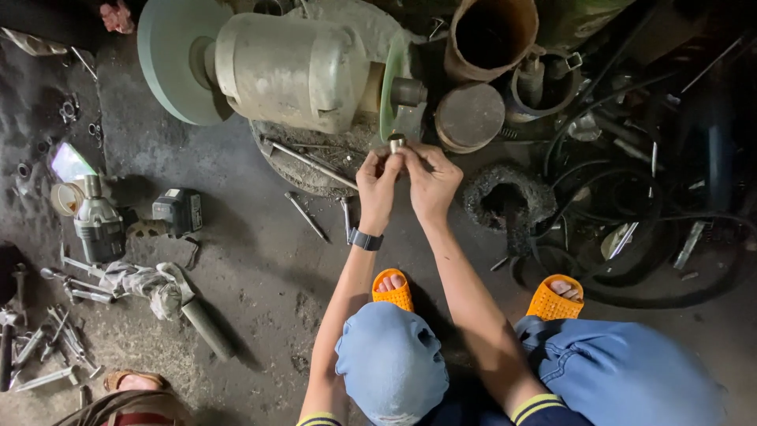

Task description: Grinding a small cylindrical metal component using a bench grinder and inspecting the progress.

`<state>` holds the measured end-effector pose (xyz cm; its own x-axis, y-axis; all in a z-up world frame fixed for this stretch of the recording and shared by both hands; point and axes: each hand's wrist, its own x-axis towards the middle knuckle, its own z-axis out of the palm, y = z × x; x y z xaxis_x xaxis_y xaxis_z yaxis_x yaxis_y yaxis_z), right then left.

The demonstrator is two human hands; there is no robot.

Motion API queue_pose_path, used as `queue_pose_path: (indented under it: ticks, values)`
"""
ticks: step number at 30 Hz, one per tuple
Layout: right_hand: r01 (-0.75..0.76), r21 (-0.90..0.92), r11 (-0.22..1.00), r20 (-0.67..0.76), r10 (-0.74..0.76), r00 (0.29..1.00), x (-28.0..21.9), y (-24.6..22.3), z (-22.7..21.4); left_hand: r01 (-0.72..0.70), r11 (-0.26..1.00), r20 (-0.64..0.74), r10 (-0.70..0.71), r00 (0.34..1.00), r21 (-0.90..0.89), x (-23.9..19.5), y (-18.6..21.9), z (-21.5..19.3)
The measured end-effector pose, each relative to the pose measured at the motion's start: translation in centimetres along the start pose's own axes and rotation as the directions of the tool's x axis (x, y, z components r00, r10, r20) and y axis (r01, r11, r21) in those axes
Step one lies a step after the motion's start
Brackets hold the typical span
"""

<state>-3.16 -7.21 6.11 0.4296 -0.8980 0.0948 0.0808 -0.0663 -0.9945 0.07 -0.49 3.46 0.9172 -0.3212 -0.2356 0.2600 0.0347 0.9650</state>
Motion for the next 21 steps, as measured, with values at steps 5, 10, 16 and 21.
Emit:
queue_pose_path:
  ticks: [5,10,16,21]
  values:
    - [-0.151,0.04,0.988,0.087,0.147,0.985,-0.7,1.0,-0.7,-0.043,0.994,-0.045,0.048,0.998,0.099,-0.1,1.3,0.8]
    - [-0.184,-0.061,0.981,0.175,0.192,0.966,-1.0,1.9,-0.6,-0.011,1.0,-0.038,0.011,0.999,0.008,0.7,-1.9,-0.7]
    - [-0.026,-0.054,0.998,0.079,0.03,0.996,-0.2,-0.4,-0.2,0.037,0.993,-0.02,-0.04,0.999,-0.112,0.2,0.3,0.3]
    - [0.061,-0.091,0.994,0.033,-0.059,0.998,0.0,-0.5,-0.2,0.045,0.997,0.008,-0.045,0.999,0.058,0.3,-2.2,-0.9]
